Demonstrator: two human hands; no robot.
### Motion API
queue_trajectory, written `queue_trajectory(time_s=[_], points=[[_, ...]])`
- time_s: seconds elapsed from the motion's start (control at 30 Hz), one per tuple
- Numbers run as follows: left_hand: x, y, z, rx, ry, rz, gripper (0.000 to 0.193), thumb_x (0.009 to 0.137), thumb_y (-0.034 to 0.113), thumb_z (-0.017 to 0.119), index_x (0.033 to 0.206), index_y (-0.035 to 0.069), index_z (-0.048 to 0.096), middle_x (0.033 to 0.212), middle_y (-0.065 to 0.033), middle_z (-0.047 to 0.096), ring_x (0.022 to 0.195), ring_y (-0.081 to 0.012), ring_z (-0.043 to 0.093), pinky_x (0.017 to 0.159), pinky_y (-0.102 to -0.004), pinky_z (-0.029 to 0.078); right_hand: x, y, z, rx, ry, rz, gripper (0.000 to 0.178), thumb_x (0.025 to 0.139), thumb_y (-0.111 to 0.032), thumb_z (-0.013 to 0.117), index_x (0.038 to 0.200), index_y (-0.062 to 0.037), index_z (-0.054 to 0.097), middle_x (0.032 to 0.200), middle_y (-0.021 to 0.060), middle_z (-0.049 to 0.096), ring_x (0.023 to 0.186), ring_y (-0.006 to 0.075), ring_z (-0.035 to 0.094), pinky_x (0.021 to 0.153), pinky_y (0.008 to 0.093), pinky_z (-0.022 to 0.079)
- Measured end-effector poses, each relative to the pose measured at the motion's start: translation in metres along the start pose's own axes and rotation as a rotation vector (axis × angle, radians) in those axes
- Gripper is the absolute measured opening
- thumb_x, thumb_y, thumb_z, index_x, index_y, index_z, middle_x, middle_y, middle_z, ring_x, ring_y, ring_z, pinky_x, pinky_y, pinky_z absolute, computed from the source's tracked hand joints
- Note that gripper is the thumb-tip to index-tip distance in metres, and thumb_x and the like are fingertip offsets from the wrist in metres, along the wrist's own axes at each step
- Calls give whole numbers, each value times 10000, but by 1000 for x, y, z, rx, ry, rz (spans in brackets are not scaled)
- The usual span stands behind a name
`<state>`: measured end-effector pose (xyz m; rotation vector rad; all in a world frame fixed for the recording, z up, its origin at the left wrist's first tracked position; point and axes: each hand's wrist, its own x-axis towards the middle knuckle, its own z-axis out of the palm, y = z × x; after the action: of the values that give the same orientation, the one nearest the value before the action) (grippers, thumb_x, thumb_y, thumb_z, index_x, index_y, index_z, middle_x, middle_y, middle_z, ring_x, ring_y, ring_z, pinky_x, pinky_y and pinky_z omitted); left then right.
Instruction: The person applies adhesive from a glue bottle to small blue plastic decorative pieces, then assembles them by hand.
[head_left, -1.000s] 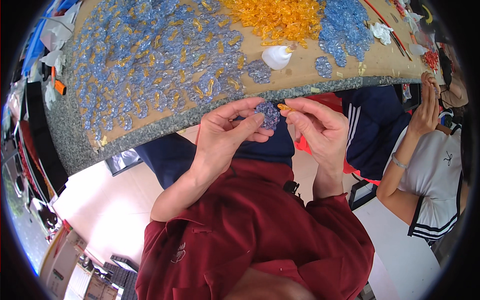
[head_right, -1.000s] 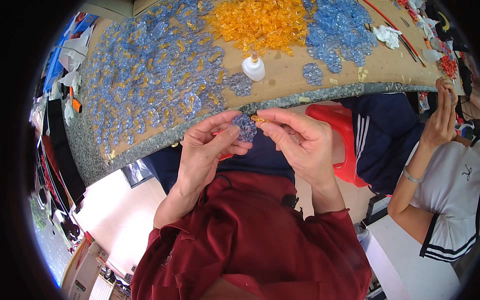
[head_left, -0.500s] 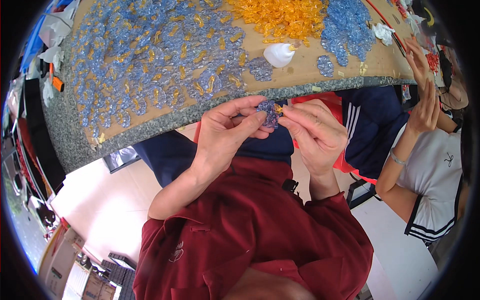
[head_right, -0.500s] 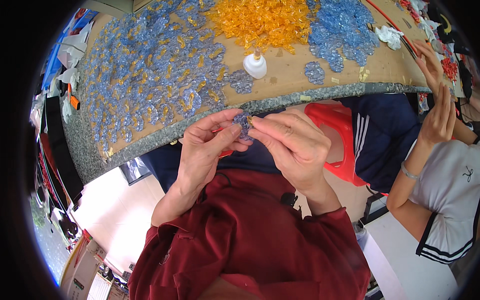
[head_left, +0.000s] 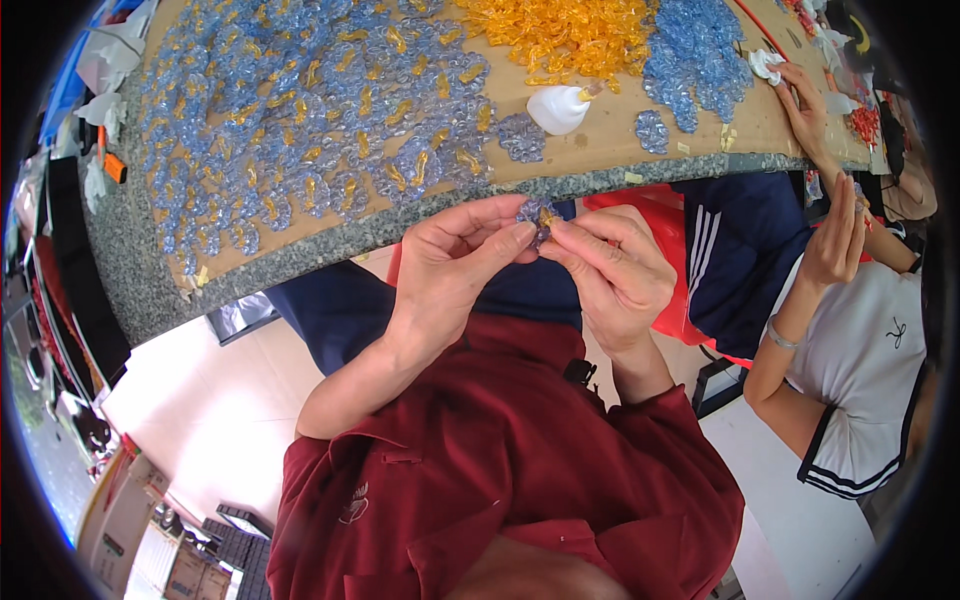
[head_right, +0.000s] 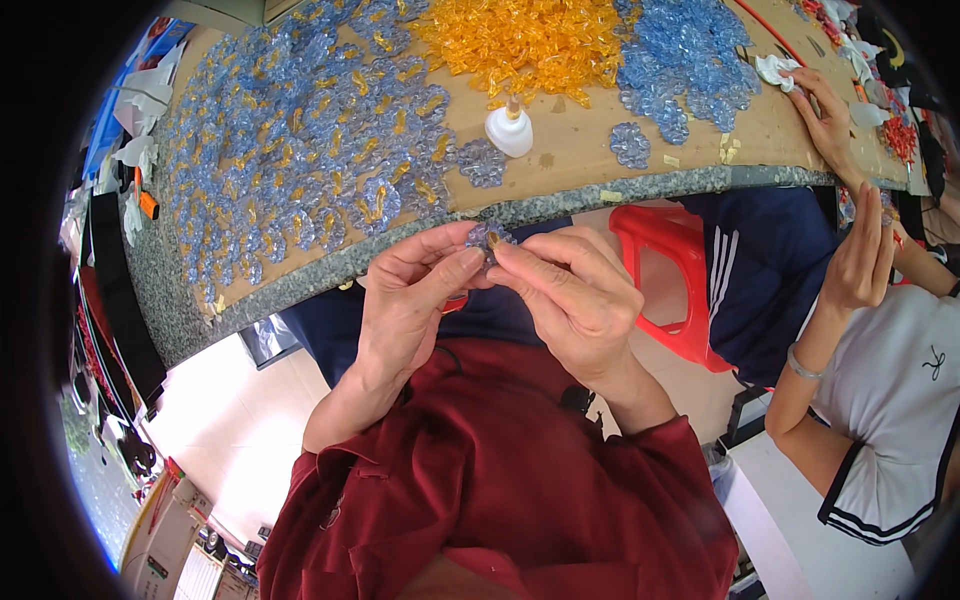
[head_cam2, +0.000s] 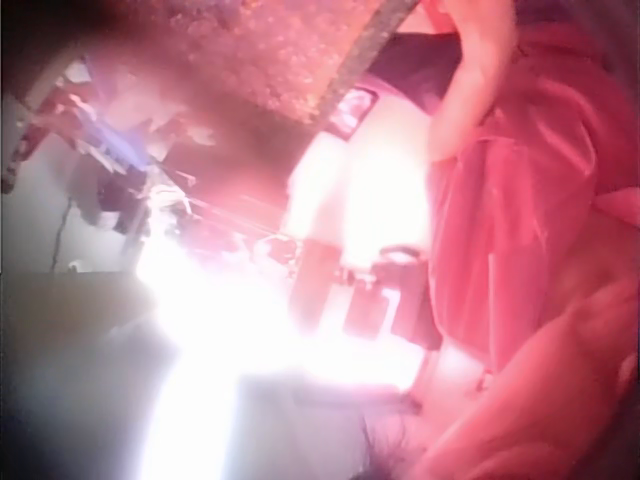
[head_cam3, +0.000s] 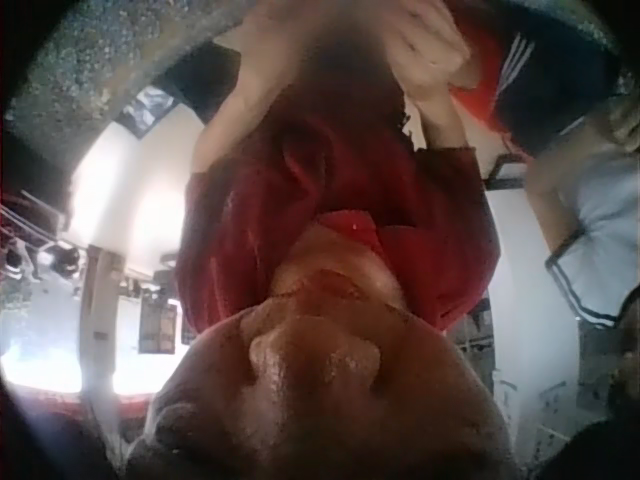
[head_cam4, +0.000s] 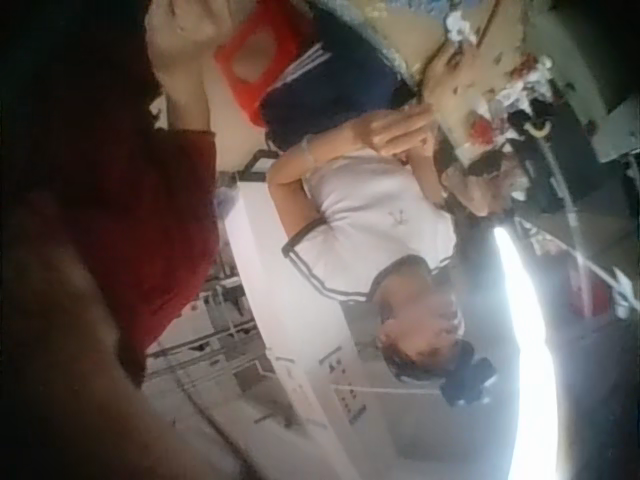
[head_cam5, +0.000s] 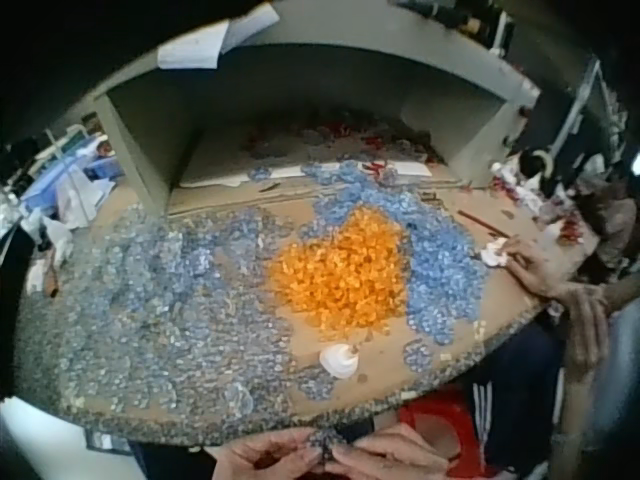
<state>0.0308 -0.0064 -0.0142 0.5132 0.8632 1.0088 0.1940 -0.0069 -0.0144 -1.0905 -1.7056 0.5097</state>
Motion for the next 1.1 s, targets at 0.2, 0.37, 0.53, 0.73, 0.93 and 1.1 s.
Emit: queue_trajectory(time_s=[0.2,0.37,0.53,0.73,0.93,1.1], points=[[1,0,-1,-26,27,-42,240,840,7,604,1079,-15,601,941,-92,657,788,-120,628,744,-235,513,-3,-2,1,31,-27,61,325,582,57,748,892,-21,686,768,58,612,657,190,556,554,273,438],[1,3,2,80,3,-37,214,857,22,581,1064,-27,608,901,-77,650,764,-106,605,664,-196,492,0,-6,-3,28,-50,144,300,591,66,741,873,-19,688,768,61,612,658,186,557,554,271,437],[2,2,-1,114,-24,-18,214,859,19,578,1064,-31,610,901,-78,647,772,-96,595,666,-195,489,0,-3,-4,-17,-65,110,296,591,71,739,868,-19,685,764,63,611,659,187,557,553,271,437],[1,4,3,122,6,-31,202,858,3,570,1050,-37,618,906,-89,650,767,-106,601,686,-212,503,1,-5,-4,6,-58,67,308,579,65,745,870,-2,671,766,79,605,641,202,568,530,289,451],[2,2,4,105,21,-24,186,855,5,575,1028,-38,627,913,-96,656,753,-115,615,678,-214,511,6,-7,-2,-180,-24,-125,297,572,51,751,848,11,650,759,83,600,635,218,569,522,298,459],[2,5,4,60,58,-82,179,858,22,575,1022,-28,628,917,-103,659,742,-139,638,647,-210,523,9,-2,-6,-73,-70,-36,297,585,37,753,863,4,652,757,79,600,637,214,565,527,290,446]])
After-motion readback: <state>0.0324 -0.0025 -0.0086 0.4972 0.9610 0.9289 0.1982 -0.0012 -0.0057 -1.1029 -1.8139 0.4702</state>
